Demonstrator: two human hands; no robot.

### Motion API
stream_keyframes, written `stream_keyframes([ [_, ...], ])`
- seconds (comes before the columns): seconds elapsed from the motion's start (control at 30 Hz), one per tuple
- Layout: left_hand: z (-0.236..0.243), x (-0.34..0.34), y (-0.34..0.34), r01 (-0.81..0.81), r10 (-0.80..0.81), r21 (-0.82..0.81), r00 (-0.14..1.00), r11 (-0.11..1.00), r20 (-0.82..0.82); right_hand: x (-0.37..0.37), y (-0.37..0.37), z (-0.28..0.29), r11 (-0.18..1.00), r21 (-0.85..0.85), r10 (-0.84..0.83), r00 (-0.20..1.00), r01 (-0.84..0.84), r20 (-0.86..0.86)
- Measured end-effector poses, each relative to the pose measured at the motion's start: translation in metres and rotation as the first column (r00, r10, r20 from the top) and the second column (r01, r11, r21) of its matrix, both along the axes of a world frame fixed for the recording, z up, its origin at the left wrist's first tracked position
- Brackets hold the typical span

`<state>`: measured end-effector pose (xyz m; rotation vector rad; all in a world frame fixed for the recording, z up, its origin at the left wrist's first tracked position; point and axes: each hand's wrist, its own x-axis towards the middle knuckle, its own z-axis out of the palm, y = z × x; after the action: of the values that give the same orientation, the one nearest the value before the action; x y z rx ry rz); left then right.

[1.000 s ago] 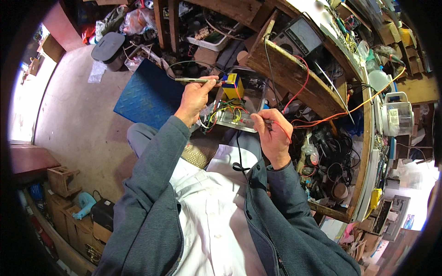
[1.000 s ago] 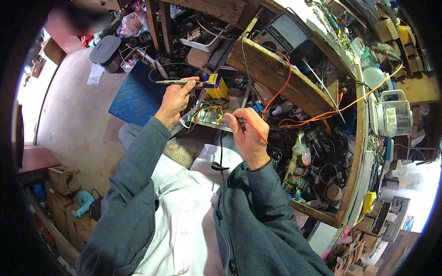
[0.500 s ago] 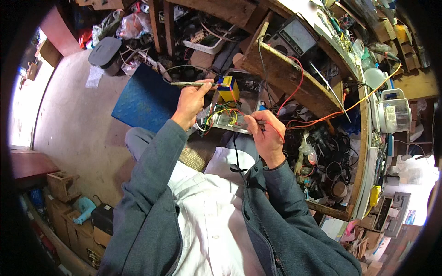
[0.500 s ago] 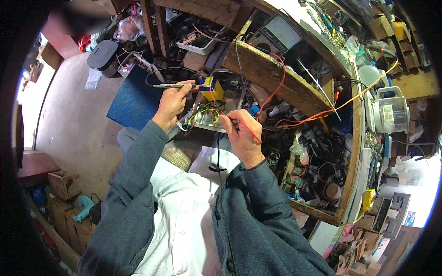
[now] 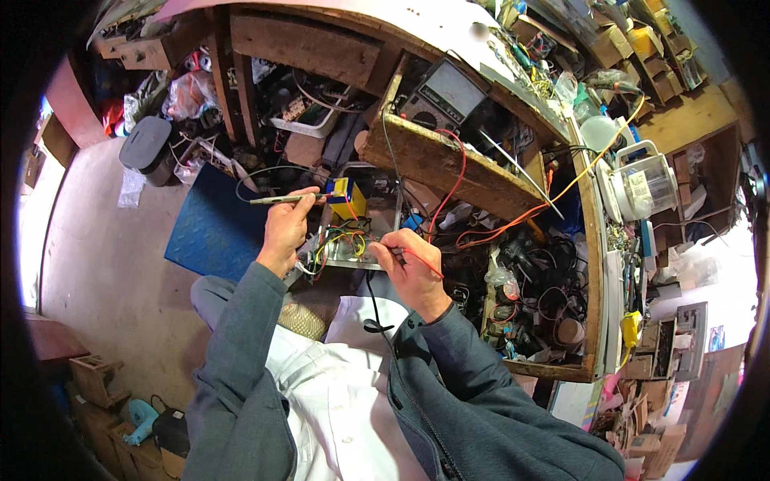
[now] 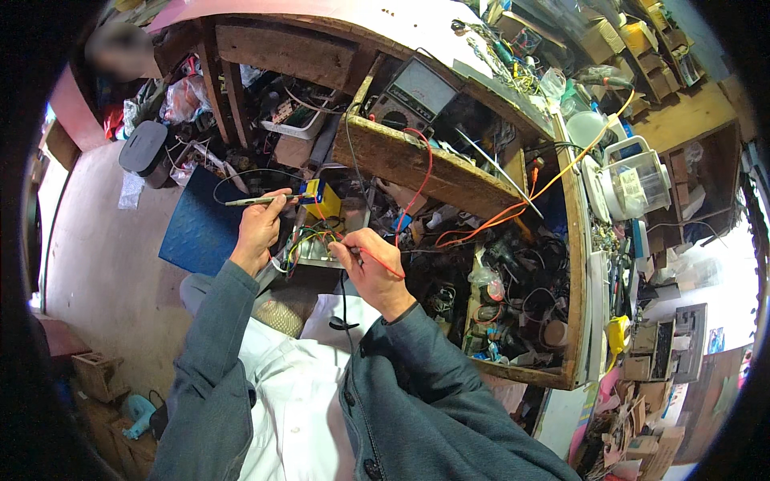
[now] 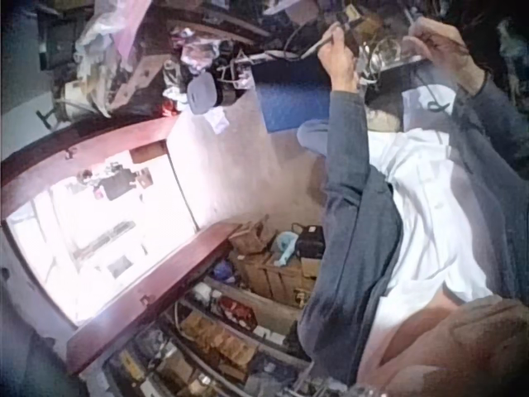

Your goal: The person is repairing an electronic device, likely a calculator, by connecting wires to its internal circuit board. They use a multimeter to test connections and apply electrical tape to insulate the wires.

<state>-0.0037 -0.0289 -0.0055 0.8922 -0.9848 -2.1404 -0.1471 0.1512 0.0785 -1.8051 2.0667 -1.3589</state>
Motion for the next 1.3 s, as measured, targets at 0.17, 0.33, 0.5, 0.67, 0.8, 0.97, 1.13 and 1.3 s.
stream_keyframes([
  [0.17, -0.009, 0.001, -0.002, 0.016, -0.016, -0.003, 1.0, 1.0, -0.027, 0.002, 0.002, 0.003, 1.0, 0.022, -0.011, 1.0, 0.011, 0.011],
  [0.33, -0.005, 0.002, 0.0, -0.006, 0.008, 0.047, 0.999, 0.999, -0.039, 0.001, 0.001, 0.008, 1.0, 0.01, -0.02, 1.0, 0.02, -0.01],
  [0.5, 0.005, 0.002, 0.004, -0.019, 0.02, 0.047, 0.999, 0.999, -0.026, 0.0, 0.003, 0.005, 0.999, 0.026, -0.029, 0.999, 0.028, 0.027],
  [0.67, 0.004, 0.003, 0.002, -0.002, 0.004, 0.049, 0.999, 0.999, -0.032, -0.002, 0.001, 0.002, 1.0, 0.005, -0.02, 0.999, 0.02, 0.026],
  [0.8, 0.002, 0.0, 0.002, 0.004, -0.002, 0.034, 0.997, 0.999, -0.071, -0.002, 0.004, -0.002, 0.998, 0.053, -0.042, 0.99, 0.035, 0.138],
  [0.97, 0.0, 0.001, 0.001, -0.002, 0.004, 0.046, 1.0, 0.999, -0.03, -0.006, 0.004, -0.011, 0.999, 0.038, -0.028, 0.99, 0.023, 0.138],
  [1.13, 0.003, 0.003, 0.003, -0.017, 0.017, 0.042, 1.0, 0.999, -0.001, -0.004, 0.004, -0.008, 0.998, 0.06, -0.03, 0.998, 0.027, 0.049],
  [1.3, 0.001, 0.0, 0.001, 0.001, -0.001, 0.042, 1.0, 0.999, -0.013, -0.004, 0.005, -0.009, 0.997, 0.049, -0.069, 0.972, 0.059, 0.226],
])
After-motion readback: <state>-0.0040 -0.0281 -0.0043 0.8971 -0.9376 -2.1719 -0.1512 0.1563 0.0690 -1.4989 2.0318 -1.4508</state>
